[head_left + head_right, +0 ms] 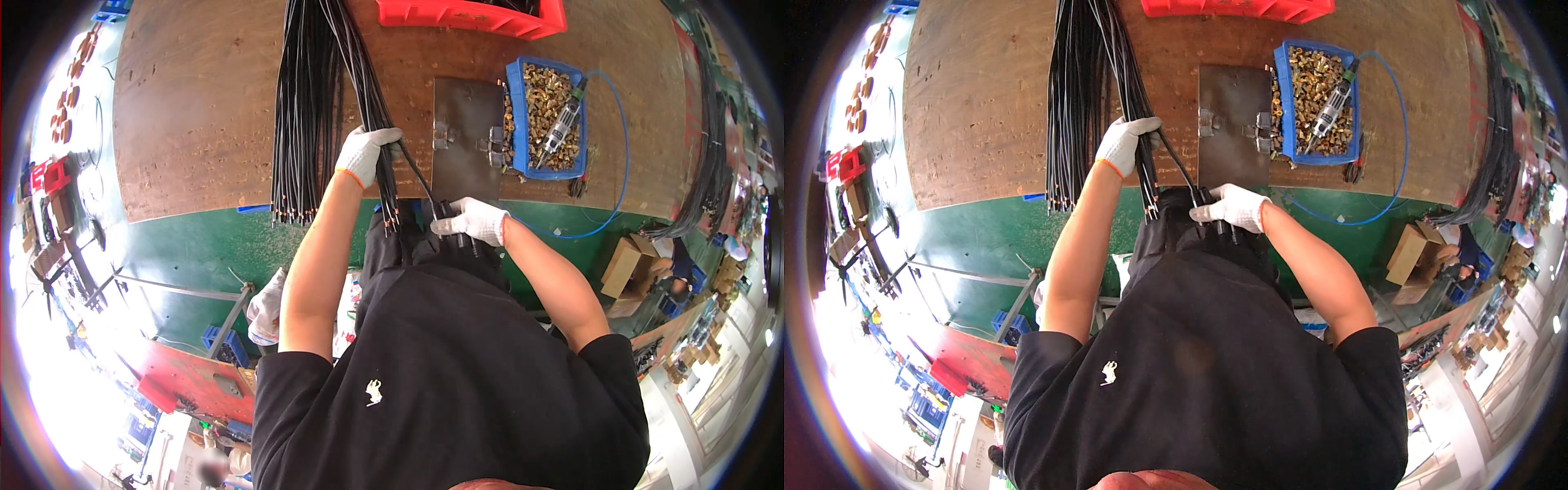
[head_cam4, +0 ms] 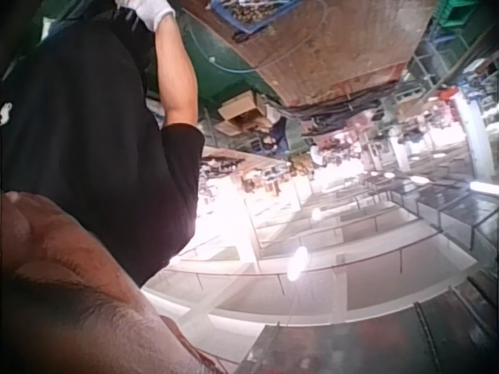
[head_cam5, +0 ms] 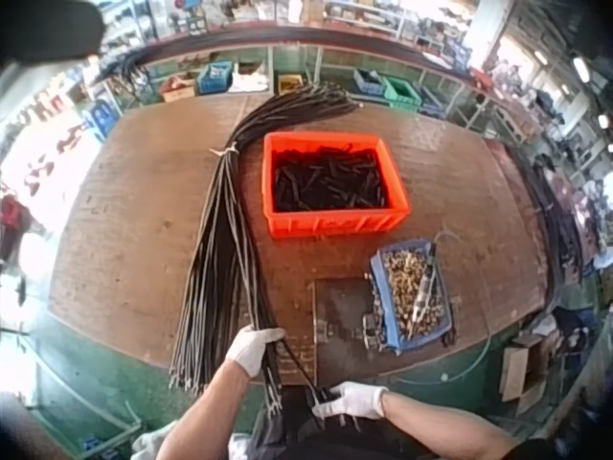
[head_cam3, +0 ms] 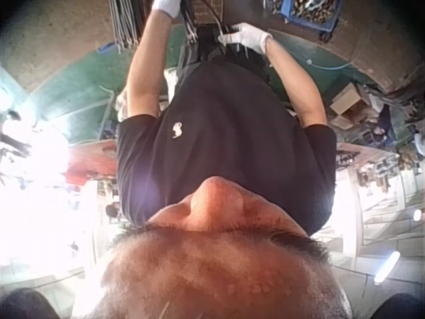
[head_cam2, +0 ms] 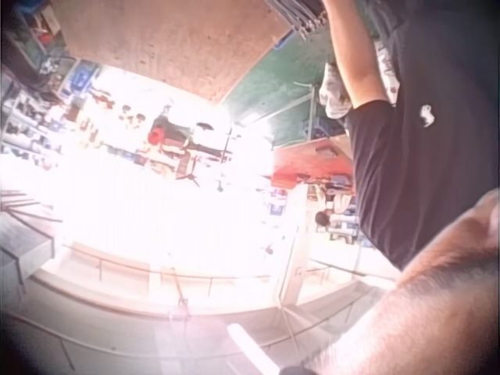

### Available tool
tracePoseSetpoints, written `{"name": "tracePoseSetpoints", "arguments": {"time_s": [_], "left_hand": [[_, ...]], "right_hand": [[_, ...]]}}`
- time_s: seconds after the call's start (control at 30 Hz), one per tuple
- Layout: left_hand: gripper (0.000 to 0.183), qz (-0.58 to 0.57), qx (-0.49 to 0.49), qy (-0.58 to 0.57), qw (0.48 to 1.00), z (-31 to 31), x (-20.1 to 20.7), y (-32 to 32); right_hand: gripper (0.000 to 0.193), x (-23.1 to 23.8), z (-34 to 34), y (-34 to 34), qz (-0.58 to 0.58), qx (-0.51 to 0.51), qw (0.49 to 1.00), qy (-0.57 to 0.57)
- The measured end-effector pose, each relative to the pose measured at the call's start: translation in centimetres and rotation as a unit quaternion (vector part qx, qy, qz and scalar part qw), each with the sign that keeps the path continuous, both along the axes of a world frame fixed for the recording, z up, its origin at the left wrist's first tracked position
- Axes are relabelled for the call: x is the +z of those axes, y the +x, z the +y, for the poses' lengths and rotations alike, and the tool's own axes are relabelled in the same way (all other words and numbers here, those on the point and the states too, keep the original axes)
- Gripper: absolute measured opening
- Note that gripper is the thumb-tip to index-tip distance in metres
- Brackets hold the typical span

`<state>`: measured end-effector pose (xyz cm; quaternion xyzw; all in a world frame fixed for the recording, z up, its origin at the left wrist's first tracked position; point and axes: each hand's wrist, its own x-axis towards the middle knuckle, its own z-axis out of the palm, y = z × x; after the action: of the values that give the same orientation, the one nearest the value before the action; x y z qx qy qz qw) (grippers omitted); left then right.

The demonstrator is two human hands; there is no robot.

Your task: The recorder is assembling small cable harnesses by attaching plastic connectors to the ends of bundles of black wires.

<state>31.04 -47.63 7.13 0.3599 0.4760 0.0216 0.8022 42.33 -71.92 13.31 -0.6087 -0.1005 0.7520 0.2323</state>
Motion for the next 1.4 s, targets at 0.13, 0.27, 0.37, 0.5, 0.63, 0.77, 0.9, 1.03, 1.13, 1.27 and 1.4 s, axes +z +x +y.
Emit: {"name": "tracePoseSetpoints", "arguments": {"time_s": [0.13,0.27,0.37,0.5,0.63,0.77,0.9,1.03,1.13,1.27,1.4], "left_hand": [[0.018,0.006,-0.011,-0.017,1.000,0.1,0.5,0.2],[0.019,0.037,-0.007,-0.020,0.999,0.4,0.3,-0.5],[0.018,0.033,-0.009,-0.017,0.999,0.7,0.2,-0.6],[0.020,0.041,0.036,-0.045,0.997,1.6,-0.2,-2.5],[0.017,0.058,-0.008,-0.012,0.998,3.0,0.8,-3.9],[0.018,0.032,-0.011,-0.048,0.998,3.0,0.5,-4.2],[0.020,0.010,0.005,-0.047,0.999,2.3,0.6,-3.5],[0.022,0.007,0.025,-0.088,0.996,2.0,0.5,-2.9],[0.022,0.024,0.007,-0.019,1.000,1.2,-1.0,-2.6],[0.020,0.025,0.006,0.003,1.000,1.4,-0.3,-1.7],[0.021,0.019,0.044,-0.042,0.998,1.4,0.0,-2.6]], "right_hand": [[0.042,-1.1,2.8,0.6,-0.011,-0.009,1.000,-0.011],[0.053,-1.7,7.3,0.8,0.039,-0.063,0.995,-0.062],[0.040,-3.7,11.4,1.8,-0.026,-0.048,0.998,-0.014],[0.039,-5.2,17.0,3.9,-0.044,-0.055,0.998,-0.003],[0.039,-5.5,18.1,5.1,-0.086,-0.055,0.995,0.002],[0.039,-4.5,17.5,3.9,-0.075,-0.062,0.995,-0.012],[0.041,-3.8,16.5,3.0,-0.066,-0.094,0.992,0.045],[0.037,-5.1,16.1,3.1,-0.173,0.021,0.978,0.111],[0.048,-3.6,17.3,2.3,-0.269,0.172,0.944,0.084],[0.048,-7.8,14.7,3.2,-0.169,0.094,0.968,0.158],[0.046,-5.4,14.4,3.3,-0.085,0.022,0.987,0.135]]}}
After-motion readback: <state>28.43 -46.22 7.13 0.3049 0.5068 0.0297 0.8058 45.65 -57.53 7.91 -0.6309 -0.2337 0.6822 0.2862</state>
